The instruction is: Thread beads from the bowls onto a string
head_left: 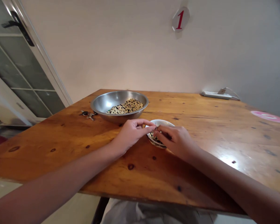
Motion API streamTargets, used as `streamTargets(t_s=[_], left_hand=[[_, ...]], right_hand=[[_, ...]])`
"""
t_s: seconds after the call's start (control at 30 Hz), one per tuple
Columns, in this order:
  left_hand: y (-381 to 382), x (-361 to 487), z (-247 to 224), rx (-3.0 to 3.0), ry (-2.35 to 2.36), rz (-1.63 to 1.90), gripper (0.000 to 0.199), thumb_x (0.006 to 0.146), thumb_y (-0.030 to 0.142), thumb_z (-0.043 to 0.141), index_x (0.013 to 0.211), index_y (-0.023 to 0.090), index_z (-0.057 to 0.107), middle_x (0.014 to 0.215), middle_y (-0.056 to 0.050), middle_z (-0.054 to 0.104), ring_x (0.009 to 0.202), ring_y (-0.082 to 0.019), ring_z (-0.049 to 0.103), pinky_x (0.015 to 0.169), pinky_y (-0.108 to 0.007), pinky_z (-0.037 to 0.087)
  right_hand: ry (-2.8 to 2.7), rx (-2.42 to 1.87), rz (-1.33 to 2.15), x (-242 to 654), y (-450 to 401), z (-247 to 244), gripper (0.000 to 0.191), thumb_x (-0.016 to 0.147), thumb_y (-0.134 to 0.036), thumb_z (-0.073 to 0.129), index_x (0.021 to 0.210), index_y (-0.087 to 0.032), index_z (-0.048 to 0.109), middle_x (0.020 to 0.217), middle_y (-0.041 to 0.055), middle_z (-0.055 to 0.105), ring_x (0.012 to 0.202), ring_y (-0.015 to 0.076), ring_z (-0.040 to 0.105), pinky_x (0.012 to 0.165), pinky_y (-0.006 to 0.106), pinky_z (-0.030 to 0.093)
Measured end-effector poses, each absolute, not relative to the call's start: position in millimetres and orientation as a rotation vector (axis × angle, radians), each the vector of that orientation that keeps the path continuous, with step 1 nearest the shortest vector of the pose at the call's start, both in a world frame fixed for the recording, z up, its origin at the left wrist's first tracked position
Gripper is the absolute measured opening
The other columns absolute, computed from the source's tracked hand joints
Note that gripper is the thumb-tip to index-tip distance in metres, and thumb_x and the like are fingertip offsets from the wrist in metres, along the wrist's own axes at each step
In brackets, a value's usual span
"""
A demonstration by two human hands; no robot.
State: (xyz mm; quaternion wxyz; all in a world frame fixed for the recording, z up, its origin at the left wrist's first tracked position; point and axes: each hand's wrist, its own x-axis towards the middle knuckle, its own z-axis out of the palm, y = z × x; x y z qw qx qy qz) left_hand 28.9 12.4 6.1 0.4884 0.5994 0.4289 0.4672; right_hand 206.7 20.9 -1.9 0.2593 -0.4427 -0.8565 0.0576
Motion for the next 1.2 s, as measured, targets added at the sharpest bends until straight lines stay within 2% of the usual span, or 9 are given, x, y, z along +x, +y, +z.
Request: streamTargets(t_s=[0.3, 0.47, 0.6, 0.7, 0.87, 1.0, 1.13, 1.2], left_hand=[[13, 26, 2, 1.545, 1.073, 1.23, 0.02, 0.072, 0.035, 0.07, 0.082, 0.018, 0.071, 0.072, -0.003, 0.067, 0.067, -0.016, 0.056, 0.063, -0.028, 0.039], [14, 27, 4, 1.505, 1.024, 1.314, 0.016, 0.07, 0.032, 0.071, 0.078, 0.018, 0.071, 0.079, -0.004, 0.067, 0.078, -0.019, 0.058, 0.068, -0.029, 0.041], [13, 27, 4, 1.525, 1.035, 1.286, 0.014, 0.071, 0.031, 0.071, 0.078, 0.019, 0.071, 0.08, -0.004, 0.067, 0.079, -0.019, 0.058, 0.07, -0.03, 0.041], [13, 27, 4, 1.532, 1.036, 1.3, 0.013, 0.072, 0.03, 0.07, 0.078, 0.019, 0.071, 0.079, -0.004, 0.067, 0.079, -0.019, 0.058, 0.07, -0.03, 0.041], [13, 28, 4, 1.502, 1.045, 1.322, 0.016, 0.073, 0.032, 0.069, 0.08, 0.017, 0.07, 0.082, -0.004, 0.067, 0.079, -0.017, 0.056, 0.069, -0.028, 0.039], [13, 28, 5, 1.494, 1.045, 1.255, 0.019, 0.074, 0.035, 0.068, 0.08, 0.016, 0.068, 0.082, -0.002, 0.064, 0.073, -0.012, 0.051, 0.067, -0.026, 0.036], [17, 26, 9, 1.142, 0.909, 1.25, 0.017, 0.077, 0.032, 0.065, 0.081, 0.016, 0.068, 0.063, 0.004, 0.05, 0.055, -0.006, 0.04, 0.054, -0.02, 0.033], [18, 27, 12, 0.864, 0.802, 1.262, 0.019, 0.081, 0.029, 0.06, 0.082, 0.013, 0.068, 0.062, 0.003, 0.05, 0.057, -0.006, 0.046, 0.057, -0.018, 0.039]], right_hand=[[-2.318, -1.182, 0.121, 207, 21, -2, 0.028, 0.089, -0.035, 0.046, 0.077, -0.02, 0.066, 0.058, 0.0, 0.058, 0.05, 0.0108, 0.045, 0.052, 0.024, 0.029], [-2.298, -1.191, 0.105, 206, 20, -1, 0.031, 0.09, -0.038, 0.044, 0.074, -0.02, 0.065, 0.057, -0.0003, 0.058, 0.048, 0.0102, 0.043, 0.05, 0.024, 0.027], [-2.279, -1.229, 0.152, 205, 20, 0, 0.03, 0.089, -0.041, 0.044, 0.082, -0.021, 0.065, 0.06, -0.0008, 0.06, 0.047, 0.0101, 0.043, 0.05, 0.024, 0.027], [-2.275, -1.236, 0.162, 205, 20, 0, 0.025, 0.088, -0.037, 0.045, 0.086, -0.021, 0.065, 0.063, -0.0005, 0.062, 0.047, 0.0101, 0.043, 0.05, 0.024, 0.027], [-2.279, -1.21, 0.157, 205, 20, -1, 0.024, 0.088, -0.034, 0.046, 0.082, -0.02, 0.064, 0.067, 0.0011, 0.064, 0.052, 0.0117, 0.049, 0.053, 0.024, 0.03], [-2.265, -1.189, 0.157, 206, 21, -2, 0.031, 0.09, -0.038, 0.043, 0.071, -0.019, 0.06, 0.059, -0.0004, 0.056, 0.049, 0.0106, 0.043, 0.051, 0.024, 0.029], [-2.237, -1.083, 0.174, 208, 20, -2, 0.029, 0.088, -0.033, 0.044, 0.065, -0.019, 0.054, 0.056, -0.002, 0.048, 0.05, 0.0097, 0.038, 0.05, 0.023, 0.028], [-2.237, -0.97, 0.139, 208, 15, -1, 0.028, 0.088, -0.028, 0.044, 0.062, -0.019, 0.051, 0.055, -0.0026, 0.044, 0.05, 0.0093, 0.036, 0.05, 0.023, 0.027]])
